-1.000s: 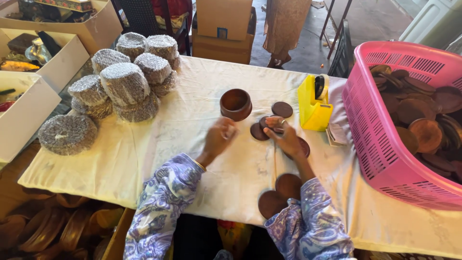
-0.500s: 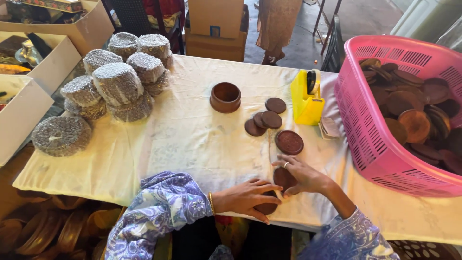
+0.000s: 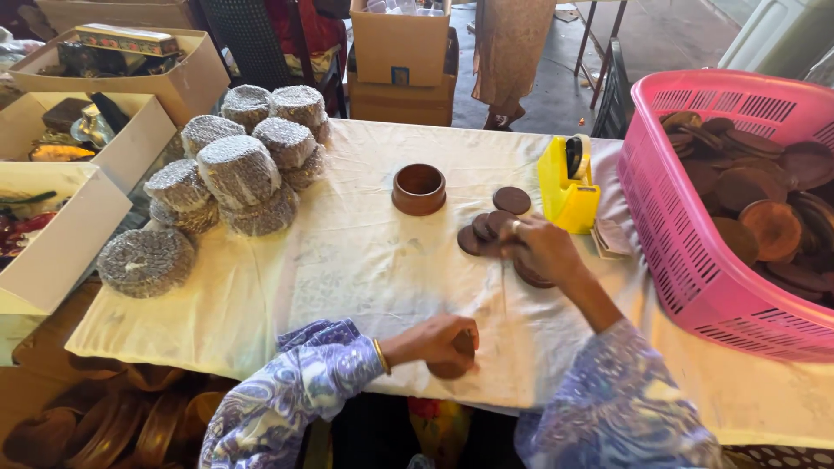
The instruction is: The person takes round wooden discs from a pink basket and fits them as lids onto small wooden pots, pressing them in place by hand. The person then wipes the wooden discs with a small pad and sets them on the table.
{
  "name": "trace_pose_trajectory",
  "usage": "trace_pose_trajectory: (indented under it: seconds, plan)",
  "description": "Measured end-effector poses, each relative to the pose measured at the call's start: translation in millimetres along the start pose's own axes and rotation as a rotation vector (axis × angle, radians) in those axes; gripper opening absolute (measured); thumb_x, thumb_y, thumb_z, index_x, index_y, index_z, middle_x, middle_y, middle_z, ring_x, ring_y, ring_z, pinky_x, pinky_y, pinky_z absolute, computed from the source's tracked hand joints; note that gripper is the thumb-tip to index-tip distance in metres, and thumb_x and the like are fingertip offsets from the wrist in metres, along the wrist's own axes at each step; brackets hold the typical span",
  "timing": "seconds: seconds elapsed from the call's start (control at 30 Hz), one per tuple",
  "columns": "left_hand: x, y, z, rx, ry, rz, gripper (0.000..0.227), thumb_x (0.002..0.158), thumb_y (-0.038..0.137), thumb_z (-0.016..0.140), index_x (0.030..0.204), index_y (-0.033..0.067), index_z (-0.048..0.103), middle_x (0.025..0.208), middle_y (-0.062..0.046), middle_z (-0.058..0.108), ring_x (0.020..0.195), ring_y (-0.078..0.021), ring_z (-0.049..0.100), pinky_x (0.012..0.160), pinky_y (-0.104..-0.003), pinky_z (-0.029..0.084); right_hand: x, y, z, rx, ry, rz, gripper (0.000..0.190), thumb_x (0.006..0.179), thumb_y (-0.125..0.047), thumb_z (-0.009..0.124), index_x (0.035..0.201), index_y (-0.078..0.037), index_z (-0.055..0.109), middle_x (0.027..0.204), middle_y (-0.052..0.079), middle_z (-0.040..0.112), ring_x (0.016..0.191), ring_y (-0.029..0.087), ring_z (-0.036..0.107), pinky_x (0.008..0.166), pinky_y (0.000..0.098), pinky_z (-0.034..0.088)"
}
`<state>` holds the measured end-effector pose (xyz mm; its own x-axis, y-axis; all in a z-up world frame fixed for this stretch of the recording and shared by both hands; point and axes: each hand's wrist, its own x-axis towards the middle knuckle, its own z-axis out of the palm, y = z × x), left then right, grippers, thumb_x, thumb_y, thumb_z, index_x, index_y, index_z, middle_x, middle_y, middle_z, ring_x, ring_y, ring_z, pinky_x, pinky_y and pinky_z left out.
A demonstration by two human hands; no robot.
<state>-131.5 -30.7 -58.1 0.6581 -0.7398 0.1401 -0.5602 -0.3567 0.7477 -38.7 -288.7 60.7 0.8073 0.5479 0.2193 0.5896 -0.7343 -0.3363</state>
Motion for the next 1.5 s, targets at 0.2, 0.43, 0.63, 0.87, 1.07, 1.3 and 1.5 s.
trace_pose_trajectory:
  seconds: [0.2, 0.43, 0.63, 0.87, 1.07, 1.3, 1.5]
  plan:
    - [62.5, -71.7, -29.4, 0.063, 0.392, -0.082, 0.034, 0.088, 0.039, 0.080, 0.100, 0.0080, 0.071, 0.089, -0.016, 0.075, 0.082, -0.0315, 0.073, 0.071, -0.043, 0.057, 28.6, 35.9, 51.3, -0.429, 0.363, -0.036, 0.015, 0.090, -0.018, 0.073, 0.104, -0.014, 0.074, 0.104, 0.004, 0.072, 0.108, 0.027, 0.065, 0.088, 0.0431, 0.053]
    - [120.6, -105.0, -61.0, -0.485, 0.690, -0.392, 0.043, 0.081, 0.018, 0.080, 0.117, 0.0037, 0.061, 0.104, -0.009, 0.069, 0.089, -0.0233, 0.074, 0.065, -0.042, 0.067, -18.1, 99.3, 67.8, -0.193, 0.239, 0.214, 0.084, 0.070, -0.057, 0.089, 0.123, 0.004, 0.065, 0.114, 0.024, 0.065, 0.113, 0.038, 0.057, 0.092, 0.0462, 0.047]
    - [124.7, -91.0, -58.9, -0.057, 0.709, -0.301, 0.050, 0.082, 0.017, 0.083, 0.126, 0.0072, 0.060, 0.109, -0.013, 0.077, 0.089, -0.0256, 0.077, 0.078, -0.037, 0.059, -45.0, 70.5, 17.6, 0.032, -0.057, 0.444, 0.086, 0.048, -0.060, 0.091, 0.112, -0.006, 0.072, 0.101, 0.015, 0.077, 0.097, 0.029, 0.076, 0.090, 0.0389, 0.058]
    - [101.1, -71.6, -41.6, 0.067, 0.807, -0.116, 0.045, 0.092, 0.022, 0.080, 0.130, 0.0089, 0.059, 0.120, -0.017, 0.069, 0.111, -0.0349, 0.068, 0.095, -0.044, 0.055, -124.9, 78.4, -122.9, 0.524, 0.591, 0.388, 0.021, 0.095, -0.012, 0.072, 0.115, -0.007, 0.069, 0.103, 0.005, 0.075, 0.095, 0.013, 0.071, 0.088, 0.0292, 0.057]
    - [84.4, -48.7, -47.8, 0.148, 0.703, 0.073, 0.085, 0.073, 0.026, 0.089, 0.141, 0.0043, 0.042, 0.130, -0.022, 0.059, 0.121, -0.0417, 0.056, 0.100, -0.049, 0.047, -213.7, 214.6, -189.7, 0.418, 1.069, 0.399, 0.043, 0.107, 0.001, 0.067, 0.144, -0.004, 0.045, 0.139, 0.018, 0.056, 0.112, 0.028, 0.070, 0.079, 0.0390, 0.061]
    - [79.1, -19.7, -57.9, 0.022, 0.685, -0.017, 0.079, 0.071, 0.013, 0.086, 0.140, 0.0121, 0.048, 0.128, -0.014, 0.065, 0.102, -0.0332, 0.068, 0.090, -0.043, 0.055, -261.1, 314.7, -184.2, 0.463, 0.929, 0.756, 0.044, 0.101, 0.002, 0.069, 0.136, -0.003, 0.043, 0.132, 0.021, 0.057, 0.107, 0.033, 0.067, 0.071, 0.0487, 0.062]
    - [89.7, -49.7, -42.6, 0.431, 0.615, 0.284, 0.043, 0.083, 0.000, 0.073, 0.123, 0.0129, 0.064, 0.117, -0.005, 0.072, 0.105, -0.0274, 0.068, 0.090, -0.040, 0.055, -207.7, 145.5, -181.9, -0.740, 0.962, 0.504, 0.044, 0.094, -0.009, 0.081, 0.127, 0.000, 0.054, 0.130, 0.025, 0.056, 0.122, 0.043, 0.056, 0.102, 0.0518, 0.049]
